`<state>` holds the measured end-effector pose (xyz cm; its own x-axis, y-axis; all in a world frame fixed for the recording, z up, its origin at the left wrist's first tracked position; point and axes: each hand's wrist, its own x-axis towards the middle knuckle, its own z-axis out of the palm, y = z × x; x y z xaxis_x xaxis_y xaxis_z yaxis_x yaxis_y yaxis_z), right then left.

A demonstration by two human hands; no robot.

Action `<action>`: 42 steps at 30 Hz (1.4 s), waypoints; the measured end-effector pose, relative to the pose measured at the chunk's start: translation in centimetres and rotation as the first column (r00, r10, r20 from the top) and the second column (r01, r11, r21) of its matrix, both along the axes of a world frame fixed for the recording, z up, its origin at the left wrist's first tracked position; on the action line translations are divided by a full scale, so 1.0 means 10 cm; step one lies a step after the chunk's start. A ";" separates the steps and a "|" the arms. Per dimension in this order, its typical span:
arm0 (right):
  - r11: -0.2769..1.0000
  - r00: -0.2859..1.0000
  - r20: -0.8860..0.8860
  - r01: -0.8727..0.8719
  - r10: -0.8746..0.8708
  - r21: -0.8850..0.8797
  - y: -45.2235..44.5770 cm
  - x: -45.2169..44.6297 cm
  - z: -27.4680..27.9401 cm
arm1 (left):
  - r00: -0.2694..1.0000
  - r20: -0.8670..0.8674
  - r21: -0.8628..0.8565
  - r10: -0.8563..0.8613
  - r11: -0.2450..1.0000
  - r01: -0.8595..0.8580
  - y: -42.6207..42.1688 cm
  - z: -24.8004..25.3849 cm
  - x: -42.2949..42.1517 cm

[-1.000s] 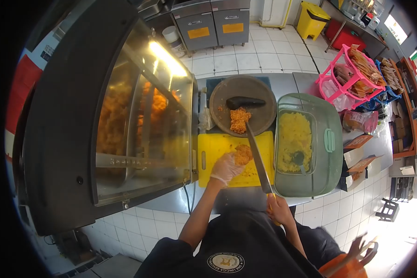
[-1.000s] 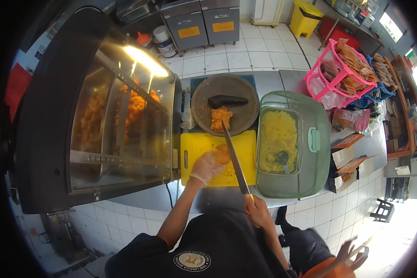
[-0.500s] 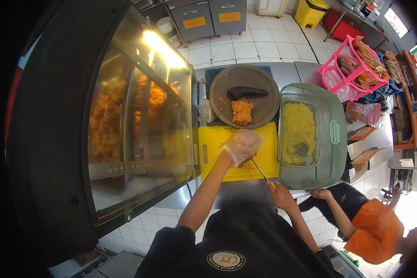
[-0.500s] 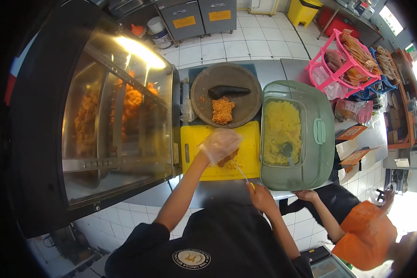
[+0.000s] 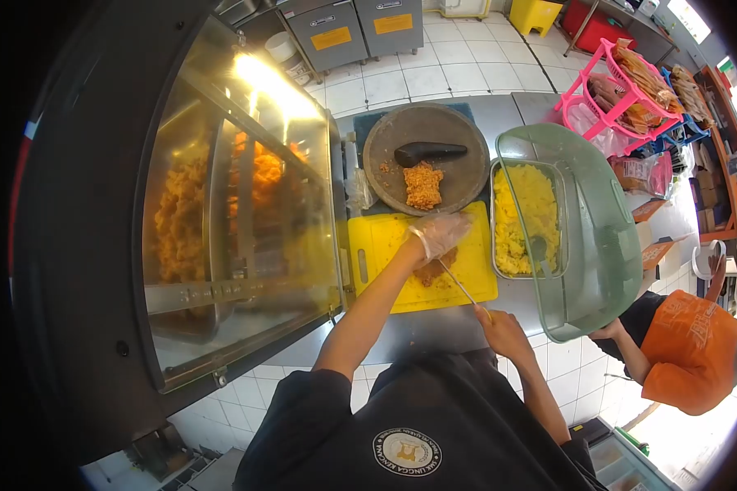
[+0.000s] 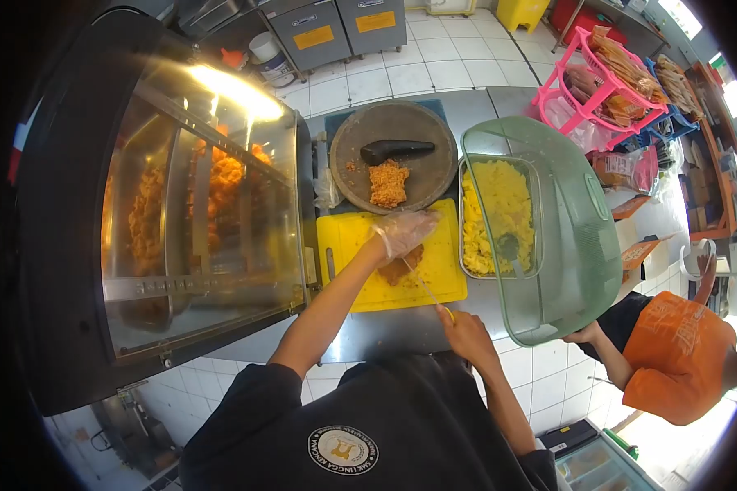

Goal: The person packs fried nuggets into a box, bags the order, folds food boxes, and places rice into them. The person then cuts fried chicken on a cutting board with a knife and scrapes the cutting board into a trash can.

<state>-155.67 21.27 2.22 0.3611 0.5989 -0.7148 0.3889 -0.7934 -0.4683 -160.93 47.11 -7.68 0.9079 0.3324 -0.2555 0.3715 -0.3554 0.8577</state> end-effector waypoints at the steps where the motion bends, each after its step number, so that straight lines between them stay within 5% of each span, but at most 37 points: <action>1: 1.000 1.000 -0.006 -0.006 0.006 -0.015 0.00 -0.01 0.16 | 0.998 -0.029 0.095 -0.059 0.994 0.061 0.07 0.13 -0.01; 3: 0.998 1.000 -0.022 0.006 -0.007 -0.068 -0.05 -0.09 0.26 | 0.981 -0.101 0.258 -0.163 0.948 0.184 0.14 0.32 -0.06; 9: 0.999 0.993 0.116 -0.007 0.002 0.044 -0.22 -0.28 -0.45 | 0.996 0.086 0.310 -0.001 0.950 -0.025 0.03 -0.22 -0.22; 12: 0.998 0.996 0.078 0.034 -0.038 0.045 -0.28 -0.29 -0.80 | 1.000 0.015 0.295 -0.025 0.955 0.019 0.03 -0.12 -0.19; 15: 0.998 0.997 0.075 0.029 -0.034 0.061 -0.18 -0.24 -0.48 | 0.999 0.031 0.257 -0.019 0.966 0.011 0.06 -0.13 -0.23; 18: 0.999 1.000 0.029 0.007 -0.008 0.037 -0.11 -0.24 -0.03 | 0.969 -0.207 0.265 -0.133 0.946 0.186 0.19 0.33 -0.23; 21: 0.999 0.999 0.020 -0.030 0.030 -0.019 -0.14 -0.32 -0.11 | 0.997 0.074 0.307 -0.008 0.951 -0.015 0.07 -0.15 -0.41; 24: 1.000 0.994 0.111 -0.019 0.017 0.016 -0.13 -0.35 -0.60 | 0.989 0.112 0.396 0.093 0.909 -0.130 0.03 -0.37 -0.47; 29: 0.999 1.000 0.013 0.002 -0.003 0.036 -0.19 -0.29 -0.64 | 0.994 0.102 0.358 0.030 0.931 -0.065 0.04 -0.21 -0.39; 33: 1.000 0.999 -0.035 -0.004 0.004 0.005 -0.17 0.09 0.04 | 0.960 0.148 0.453 -0.240 0.879 0.149 0.02 -0.11 -0.18; 35: 0.999 1.000 -0.008 -0.008 0.008 -0.043 -0.15 0.19 0.18 | 0.945 0.142 0.355 -0.296 0.906 0.230 0.01 -0.99 0.16; 37: 0.998 0.999 0.049 0.002 0.001 -0.065 -0.10 0.28 0.17 | 0.883 -0.322 0.305 -0.342 0.846 0.438 0.06 0.37 0.33; 42: 0.998 0.996 0.092 0.001 -0.006 0.057 -0.28 0.20 -0.44 | 0.949 0.229 0.490 -0.217 0.868 0.080 -0.06 -0.26 0.18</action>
<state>-153.67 18.47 -2.15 0.4263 0.6359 -0.6434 0.4295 -0.7682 -0.4747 -159.15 46.48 -10.27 0.9660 0.2060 0.1559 0.0626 -0.7721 0.6324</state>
